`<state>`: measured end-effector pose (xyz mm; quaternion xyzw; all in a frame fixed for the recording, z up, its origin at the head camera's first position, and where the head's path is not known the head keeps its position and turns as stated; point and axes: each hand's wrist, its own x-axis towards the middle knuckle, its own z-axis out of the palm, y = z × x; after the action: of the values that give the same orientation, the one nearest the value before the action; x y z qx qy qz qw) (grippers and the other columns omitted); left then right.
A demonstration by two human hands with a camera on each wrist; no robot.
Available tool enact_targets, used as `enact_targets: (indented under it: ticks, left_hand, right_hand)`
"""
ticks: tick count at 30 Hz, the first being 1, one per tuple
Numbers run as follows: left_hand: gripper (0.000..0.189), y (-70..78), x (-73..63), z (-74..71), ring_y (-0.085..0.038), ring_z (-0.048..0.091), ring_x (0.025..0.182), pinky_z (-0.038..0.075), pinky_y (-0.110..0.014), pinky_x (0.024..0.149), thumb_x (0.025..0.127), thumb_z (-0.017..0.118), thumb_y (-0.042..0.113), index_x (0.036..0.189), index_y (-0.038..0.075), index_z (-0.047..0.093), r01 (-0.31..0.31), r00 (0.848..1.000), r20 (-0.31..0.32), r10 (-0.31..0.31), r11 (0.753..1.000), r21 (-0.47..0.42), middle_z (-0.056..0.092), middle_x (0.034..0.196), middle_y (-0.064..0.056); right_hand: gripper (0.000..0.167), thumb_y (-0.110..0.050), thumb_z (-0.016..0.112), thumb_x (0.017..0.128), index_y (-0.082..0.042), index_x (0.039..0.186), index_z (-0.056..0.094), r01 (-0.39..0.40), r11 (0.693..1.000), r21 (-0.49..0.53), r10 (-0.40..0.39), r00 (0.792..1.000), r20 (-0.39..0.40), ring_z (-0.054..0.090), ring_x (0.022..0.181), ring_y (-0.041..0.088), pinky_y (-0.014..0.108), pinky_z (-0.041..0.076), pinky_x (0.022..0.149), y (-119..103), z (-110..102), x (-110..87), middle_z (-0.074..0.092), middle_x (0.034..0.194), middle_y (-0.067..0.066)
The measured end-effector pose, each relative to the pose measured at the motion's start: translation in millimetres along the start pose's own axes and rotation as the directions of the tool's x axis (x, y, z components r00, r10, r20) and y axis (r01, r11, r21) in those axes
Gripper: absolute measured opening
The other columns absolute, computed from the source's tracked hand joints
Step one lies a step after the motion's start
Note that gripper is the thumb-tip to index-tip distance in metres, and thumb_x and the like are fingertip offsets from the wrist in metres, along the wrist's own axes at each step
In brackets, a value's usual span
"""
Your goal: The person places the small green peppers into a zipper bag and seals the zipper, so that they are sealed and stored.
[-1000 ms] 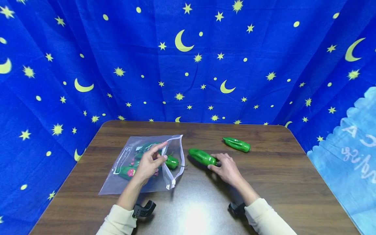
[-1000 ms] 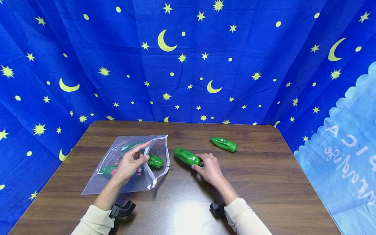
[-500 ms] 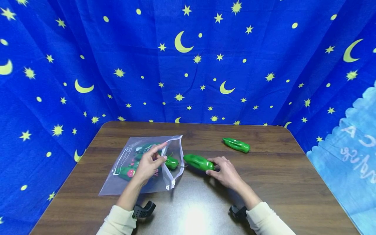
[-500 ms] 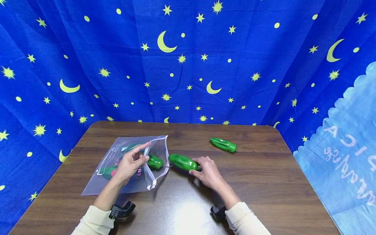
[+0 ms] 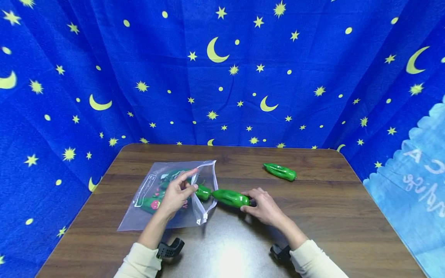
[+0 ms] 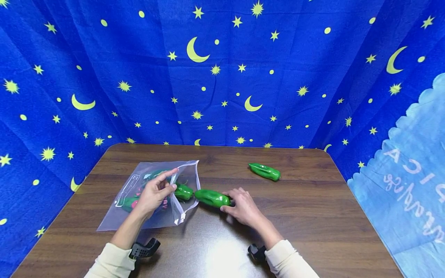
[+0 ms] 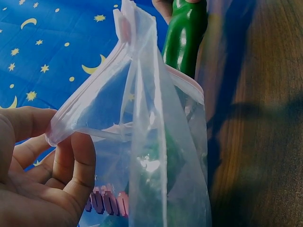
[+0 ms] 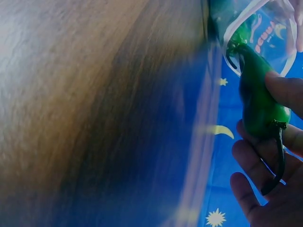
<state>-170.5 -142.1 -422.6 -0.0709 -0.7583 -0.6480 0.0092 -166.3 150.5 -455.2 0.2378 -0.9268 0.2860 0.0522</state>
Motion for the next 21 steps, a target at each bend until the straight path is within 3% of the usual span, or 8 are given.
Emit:
enact_targets:
  ticks: [4, 10, 14, 19, 21]
  left_hand:
    - [0.050, -0.2, 0.0, 0.2, -0.005, 0.041, 0.057, 0.034, -0.016, 0.039, 0.086, 0.061, 0.000, 0.134, 0.010, 0.053, -0.002, 1.000, -0.003, 0.002, 1.000, 0.007, 0.042, 0.080, -0.006]
    - [0.050, -0.1, -0.4, 0.4, -0.004, 0.040, 0.055, 0.034, -0.017, 0.037, 0.086, 0.060, -0.001, 0.134, 0.010, 0.052, -0.001, 1.000, 0.004, 0.001, 1.000, -0.009, 0.042, 0.080, -0.006]
    - [0.051, 0.0, -0.4, 0.4, -0.004, 0.038, 0.049, 0.033, -0.018, 0.036, 0.086, 0.060, -0.001, 0.135, 0.010, 0.051, 0.016, 1.000, 0.010, -0.016, 0.999, -0.028, 0.040, 0.077, -0.004]
    - [0.051, 0.3, -0.5, 0.0, -0.004, 0.038, 0.046, 0.034, -0.020, 0.035, 0.087, 0.060, 0.000, 0.136, 0.011, 0.051, 0.022, 1.000, 0.014, -0.021, 0.999, -0.031, 0.041, 0.075, -0.003]
    - [0.051, 0.4, -0.7, -0.2, -0.004, 0.038, 0.045, 0.034, -0.021, 0.034, 0.087, 0.060, 0.000, 0.136, 0.012, 0.050, 0.021, 1.000, 0.018, -0.021, 0.999, -0.033, 0.042, 0.075, -0.003]
  right_hand:
    - [0.045, -0.028, 0.076, 0.076, -0.009, 0.116, 0.065, 0.011, 1.000, 0.004, -0.011, 1.000, 0.003, 0.060, 0.096, 0.018, 0.042, 0.049, 0.087, -2.1, 0.8, 0.4, 0.070, 0.105, 0.003]
    - [0.044, -0.027, 0.075, 0.076, -0.009, 0.115, 0.065, 0.028, 0.999, 0.024, -0.028, 1.000, 0.000, 0.061, 0.101, 0.022, 0.053, 0.038, 0.106, -4.3, 6.8, 2.4, 0.070, 0.105, 0.004]
    - [0.043, -0.027, 0.076, 0.076, -0.010, 0.114, 0.066, 0.033, 0.999, 0.027, -0.033, 0.999, -0.003, 0.062, 0.097, 0.019, 0.051, 0.039, 0.105, -6.1, 11.1, 5.2, 0.070, 0.103, 0.002]
    - [0.043, -0.027, 0.076, 0.076, -0.012, 0.114, 0.066, 0.006, 0.999, 0.050, -0.006, 1.000, 0.000, 0.061, 0.093, 0.016, 0.045, 0.046, 0.093, -9.4, 13.6, 7.7, 0.070, 0.100, 0.000]
    - [0.043, -0.026, 0.076, 0.076, -0.010, 0.115, 0.066, 0.002, 0.997, 0.071, -0.003, 1.000, 0.003, 0.061, 0.094, 0.018, 0.047, 0.045, 0.097, -10.3, 14.6, 8.7, 0.070, 0.101, 0.002]
